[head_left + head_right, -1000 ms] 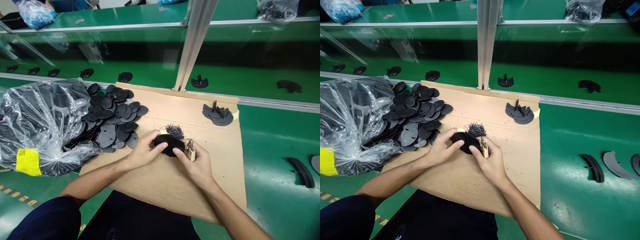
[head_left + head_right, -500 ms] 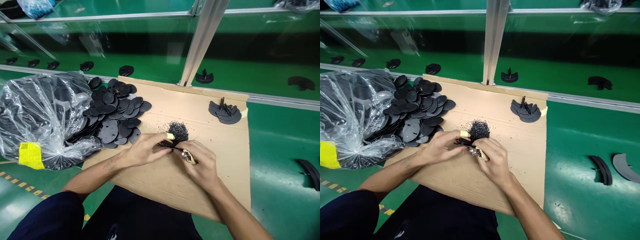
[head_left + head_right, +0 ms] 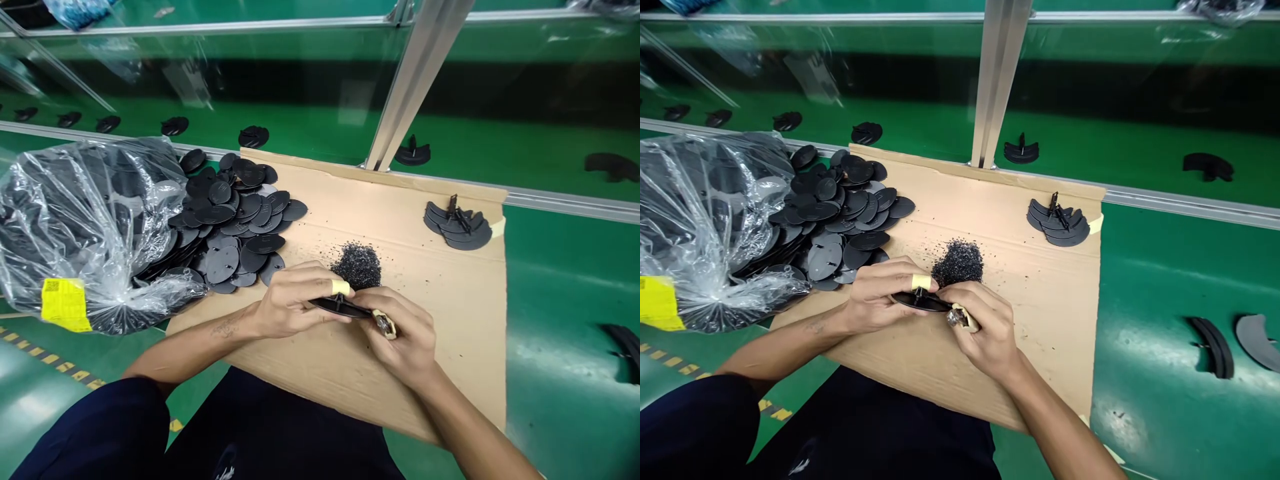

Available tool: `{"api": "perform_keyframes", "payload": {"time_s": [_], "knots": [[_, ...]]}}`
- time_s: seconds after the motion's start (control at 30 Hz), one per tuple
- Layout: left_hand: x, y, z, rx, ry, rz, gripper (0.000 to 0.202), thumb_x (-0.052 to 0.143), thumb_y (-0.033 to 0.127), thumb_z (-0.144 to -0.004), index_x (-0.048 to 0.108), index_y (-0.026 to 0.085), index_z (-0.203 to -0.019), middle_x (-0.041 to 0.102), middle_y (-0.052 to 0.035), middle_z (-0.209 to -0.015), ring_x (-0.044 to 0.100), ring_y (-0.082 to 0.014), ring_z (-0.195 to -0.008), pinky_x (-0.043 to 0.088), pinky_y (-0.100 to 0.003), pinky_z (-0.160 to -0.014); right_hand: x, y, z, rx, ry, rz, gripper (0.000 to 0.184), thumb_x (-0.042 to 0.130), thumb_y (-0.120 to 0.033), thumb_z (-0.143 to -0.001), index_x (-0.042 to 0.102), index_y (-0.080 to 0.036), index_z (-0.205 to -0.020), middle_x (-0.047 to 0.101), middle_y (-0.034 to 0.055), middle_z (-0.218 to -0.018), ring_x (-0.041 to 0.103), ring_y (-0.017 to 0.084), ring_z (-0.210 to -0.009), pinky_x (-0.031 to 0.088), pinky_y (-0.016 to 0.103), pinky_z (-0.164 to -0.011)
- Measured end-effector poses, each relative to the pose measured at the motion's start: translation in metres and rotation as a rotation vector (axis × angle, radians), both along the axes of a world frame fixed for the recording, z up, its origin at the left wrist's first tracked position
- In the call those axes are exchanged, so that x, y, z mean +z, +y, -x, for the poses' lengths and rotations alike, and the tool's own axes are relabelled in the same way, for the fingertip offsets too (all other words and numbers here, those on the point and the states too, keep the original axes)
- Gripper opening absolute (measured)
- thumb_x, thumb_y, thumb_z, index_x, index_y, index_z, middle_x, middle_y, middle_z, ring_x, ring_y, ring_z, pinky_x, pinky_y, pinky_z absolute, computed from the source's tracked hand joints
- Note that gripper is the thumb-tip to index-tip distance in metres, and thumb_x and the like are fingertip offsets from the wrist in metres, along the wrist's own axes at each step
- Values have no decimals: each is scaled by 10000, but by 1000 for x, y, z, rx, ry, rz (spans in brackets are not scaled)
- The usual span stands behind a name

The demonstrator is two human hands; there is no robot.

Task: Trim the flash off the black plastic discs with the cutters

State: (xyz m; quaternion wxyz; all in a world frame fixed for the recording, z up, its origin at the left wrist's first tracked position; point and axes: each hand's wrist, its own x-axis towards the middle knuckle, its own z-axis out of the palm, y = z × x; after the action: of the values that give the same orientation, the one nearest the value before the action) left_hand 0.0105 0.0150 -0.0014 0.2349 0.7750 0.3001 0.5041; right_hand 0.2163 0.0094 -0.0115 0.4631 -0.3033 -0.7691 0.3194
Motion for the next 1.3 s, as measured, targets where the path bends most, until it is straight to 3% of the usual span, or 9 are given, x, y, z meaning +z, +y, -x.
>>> {"api": "perform_keyframes", "payload": {"time_s": [0.5,0.7,0.93,1.3], "knots": [[1,-1,0,-22,39,14,215,634,279,-987,712,126,-1117,783,-110,-950,734,-176,-863,614,-323,-759,3,0,-2,12,-6,44,237,618,-29,-881,677,-214,-1016,737,69,-918,725,187,-805,615,323,-702],[-1,-4,0,14,9,-15,193,787,207,-865,726,128,-1030,786,-78,-873,735,-164,-802,609,-293,-719,4,0,-2,22,-12,50,257,591,-16,-885,677,-217,-1019,744,71,-934,735,190,-830,622,324,-729],[-1,-8,-1,52,19,-54,186,809,203,-842,729,130,-994,783,-70,-851,738,-161,-779,613,-280,-699,3,-1,-2,26,3,45,295,571,3,-871,689,-216,-1028,752,68,-958,739,185,-844,624,322,-731],[0,-3,-3,12,36,-42,261,665,314,-967,697,133,-1153,759,-92,-924,722,-160,-825,617,-291,-717,3,1,-1,7,46,69,241,612,-42,-879,718,-217,-1006,764,69,-950,741,191,-837,629,331,-737]]}}
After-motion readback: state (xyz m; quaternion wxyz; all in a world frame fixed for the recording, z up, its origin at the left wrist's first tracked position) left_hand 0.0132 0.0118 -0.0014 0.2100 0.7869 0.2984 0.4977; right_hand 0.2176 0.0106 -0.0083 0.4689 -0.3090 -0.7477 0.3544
